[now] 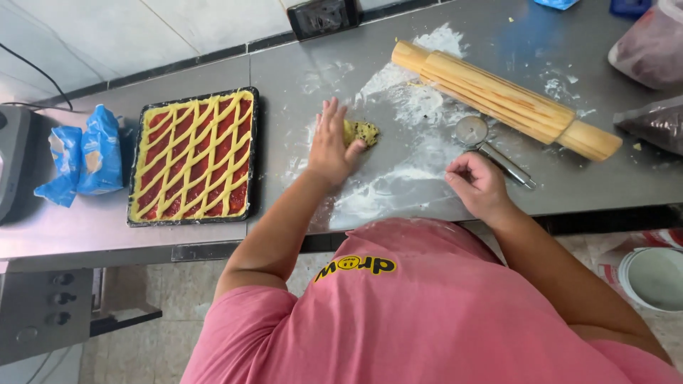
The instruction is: The person assembles a lattice-topped pie by cutting dough strips with a pizza cutter and placing them over a red filling. They then weigh dough and chocolate chips on a digital scale, mix them by hand, roll the mixture into a log, and cut it into small pieces.
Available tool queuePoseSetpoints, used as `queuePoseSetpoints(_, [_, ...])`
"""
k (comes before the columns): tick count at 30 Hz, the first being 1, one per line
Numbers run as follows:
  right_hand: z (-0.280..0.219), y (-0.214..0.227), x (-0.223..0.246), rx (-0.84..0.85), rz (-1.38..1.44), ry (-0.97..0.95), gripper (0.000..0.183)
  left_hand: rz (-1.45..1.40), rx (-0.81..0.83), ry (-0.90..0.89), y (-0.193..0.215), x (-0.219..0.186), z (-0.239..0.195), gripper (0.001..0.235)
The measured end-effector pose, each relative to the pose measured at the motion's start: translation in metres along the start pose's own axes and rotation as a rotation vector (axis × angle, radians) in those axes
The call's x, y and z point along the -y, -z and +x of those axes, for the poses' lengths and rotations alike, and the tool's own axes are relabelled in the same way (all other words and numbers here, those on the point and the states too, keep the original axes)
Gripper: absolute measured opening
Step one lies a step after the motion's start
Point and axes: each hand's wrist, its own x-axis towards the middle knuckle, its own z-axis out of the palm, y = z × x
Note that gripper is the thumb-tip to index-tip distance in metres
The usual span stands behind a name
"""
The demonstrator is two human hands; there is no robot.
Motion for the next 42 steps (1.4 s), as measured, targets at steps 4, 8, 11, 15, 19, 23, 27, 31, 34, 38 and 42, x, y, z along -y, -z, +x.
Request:
queuePoseSetpoints(4, [-0.002, -0.001, -0.004, 0.005, -0.040, 0.036, 0.010, 0.388, 0.229, -0.013, -0.005, -0.040, -0.014, 0.119])
queuePoseSetpoints(8, [0.000, 0.000, 0.004, 0.011, -0.027, 0.040, 0.009, 0.453, 0.333, 0.000, -0.008, -0.043, -0.015, 0.129])
queuePoseSetpoints(11, [0.002, 0.000, 0.011, 0.025, -0.006, 0.018, 0.009, 0.529, 0.501, 0.091, 0.003, -0.057, 0.003, 0.130])
queuePoseSetpoints(15, [0.001, 0.001, 0.015, 0.030, 0.045, -0.018, 0.008, 0.589, 0.643, 0.159, 0.024, -0.061, 0.039, 0.130])
queuePoseSetpoints(19, [-0.003, 0.004, 0.011, 0.034, 0.186, -0.232, 0.010, 0.203, 0.418, 0.412, 0.040, -0.026, 0.088, 0.096])
queuePoseSetpoints(23, [-0.002, 0.000, 0.010, 0.018, 0.201, -0.116, 0.010, 0.458, 0.443, 0.450, 0.013, -0.007, 0.079, 0.093])
queuePoseSetpoints(27, [-0.002, 0.003, 0.006, 0.002, 0.163, -0.099, 0.009, 0.251, 0.411, 0.302, -0.017, -0.006, 0.059, 0.091])
queuePoseSetpoints(31, [-0.003, 0.002, 0.005, 0.028, 0.060, -0.051, 0.009, 0.207, 0.299, 0.016, -0.006, -0.041, 0.020, 0.093])
queuePoseSetpoints(34, [-0.001, 0.002, 0.005, 0.030, 0.033, -0.037, 0.009, 0.134, 0.164, -0.232, -0.012, -0.043, 0.001, 0.097])
queuePoseSetpoints(38, [-0.001, 0.001, 0.005, 0.023, 0.086, -0.071, 0.009, -0.139, -0.148, -0.079, -0.013, 0.002, 0.020, 0.062])
queuePoseSetpoints(42, [0.001, 0.001, 0.009, 0.022, 0.055, -0.035, 0.009, 0.143, 0.145, 0.469, -0.012, 0.014, 0.044, 0.087])
